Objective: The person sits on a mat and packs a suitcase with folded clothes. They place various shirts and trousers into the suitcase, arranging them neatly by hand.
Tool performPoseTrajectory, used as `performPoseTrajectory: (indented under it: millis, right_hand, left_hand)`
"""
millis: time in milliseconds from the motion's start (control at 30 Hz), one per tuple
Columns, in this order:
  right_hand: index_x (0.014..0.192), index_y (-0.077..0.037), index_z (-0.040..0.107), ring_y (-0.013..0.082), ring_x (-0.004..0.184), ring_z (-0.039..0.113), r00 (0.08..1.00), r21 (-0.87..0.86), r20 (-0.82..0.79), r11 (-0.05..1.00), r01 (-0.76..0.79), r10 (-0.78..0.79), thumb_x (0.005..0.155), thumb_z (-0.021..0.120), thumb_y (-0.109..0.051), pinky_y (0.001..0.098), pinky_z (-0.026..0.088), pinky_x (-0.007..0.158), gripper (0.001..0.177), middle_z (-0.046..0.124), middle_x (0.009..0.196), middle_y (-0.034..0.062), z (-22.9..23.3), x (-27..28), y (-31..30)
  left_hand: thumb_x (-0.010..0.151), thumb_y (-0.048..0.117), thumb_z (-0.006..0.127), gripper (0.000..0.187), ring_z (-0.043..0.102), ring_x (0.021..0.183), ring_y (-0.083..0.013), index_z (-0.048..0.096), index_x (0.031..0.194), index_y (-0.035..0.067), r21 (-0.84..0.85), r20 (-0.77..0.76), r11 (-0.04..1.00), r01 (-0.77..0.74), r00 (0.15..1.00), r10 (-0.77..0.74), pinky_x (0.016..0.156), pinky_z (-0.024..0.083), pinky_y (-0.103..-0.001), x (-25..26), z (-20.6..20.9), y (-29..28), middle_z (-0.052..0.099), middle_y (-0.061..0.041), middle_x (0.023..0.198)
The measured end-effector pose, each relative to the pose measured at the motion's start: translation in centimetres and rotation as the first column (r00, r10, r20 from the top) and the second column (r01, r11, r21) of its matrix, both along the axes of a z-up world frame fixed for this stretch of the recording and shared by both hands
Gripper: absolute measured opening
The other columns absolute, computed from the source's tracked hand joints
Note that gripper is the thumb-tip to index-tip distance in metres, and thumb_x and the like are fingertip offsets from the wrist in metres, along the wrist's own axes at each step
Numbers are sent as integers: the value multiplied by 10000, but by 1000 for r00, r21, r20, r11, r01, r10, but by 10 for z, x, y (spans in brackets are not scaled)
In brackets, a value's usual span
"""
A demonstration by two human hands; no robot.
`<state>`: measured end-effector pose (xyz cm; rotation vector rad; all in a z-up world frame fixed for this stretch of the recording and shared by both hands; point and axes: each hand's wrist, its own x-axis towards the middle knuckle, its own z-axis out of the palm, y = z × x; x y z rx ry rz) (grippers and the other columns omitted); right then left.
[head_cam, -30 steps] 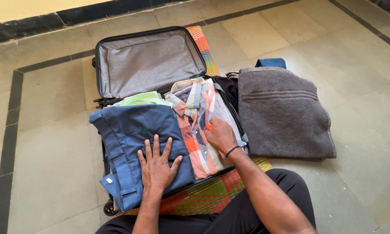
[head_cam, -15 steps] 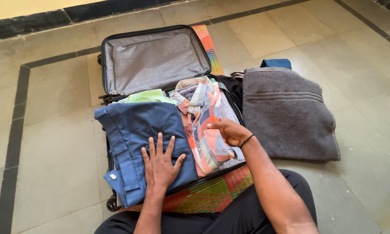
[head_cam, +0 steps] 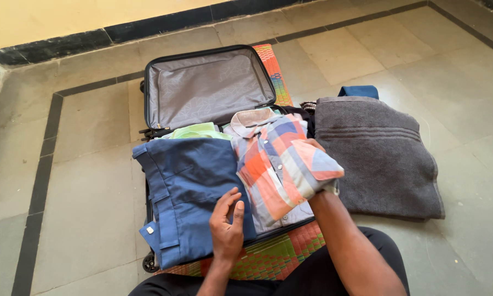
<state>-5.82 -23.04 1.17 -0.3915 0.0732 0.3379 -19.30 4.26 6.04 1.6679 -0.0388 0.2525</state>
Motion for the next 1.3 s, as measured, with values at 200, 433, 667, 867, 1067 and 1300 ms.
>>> performPoseTrajectory:
  millis: [200,433,667,867,1067,1300]
  right_hand:
    - [1158,10,645,158,797,688,996,16,46,997,71,-72,931,613,-112,320,577,736,259,700,937,66,26,-23,11]
    - [1198,0,632,122,793,656,991,-91,129,995,33,-21,932,596,-115,295,552,730,292,676,931,35,66,-26,61]
    - [1239,-10,618,86,788,624,930,-490,291,870,-56,224,933,578,-117,271,526,723,326,653,925,4,86,-15,135]
    - [1273,-19,606,54,784,597,900,-891,181,453,-21,397,934,563,-120,250,504,718,357,634,920,-23,2,-33,169]
    - [1311,-23,571,41,724,559,964,-867,145,498,14,225,928,592,-126,231,465,635,397,621,878,-39,11,-51,166]
    - [1428,-31,521,41,907,631,893,-887,257,457,66,370,994,670,-212,227,557,763,493,699,1118,-20,31,-57,156]
  left_hand:
    - [908,566,582,821,630,1274,-296,459,1452,-38,-992,-50,122,41,751,-658,1073,487,-457,-3,32,-22,627,-175,1409]
    - [890,140,659,687,606,1263,-281,415,1519,7,-895,111,330,301,866,-488,1090,483,-443,23,79,21,597,-155,1414]
    - [803,-5,607,779,661,1192,-213,412,1555,53,-808,166,521,275,955,-246,1018,546,-364,44,88,107,618,-121,1400]
    - [765,-19,566,803,644,913,-189,483,1556,93,-382,-326,924,-13,938,-121,830,536,-325,48,-10,175,708,-126,1209]
    - [781,124,629,812,707,904,-288,410,1562,98,228,-414,973,-35,901,129,851,553,-377,45,-2,173,733,-213,1087]
    - [847,245,664,779,644,1077,-455,374,1544,51,718,-413,695,46,831,372,930,516,-507,31,45,152,639,-257,1239]
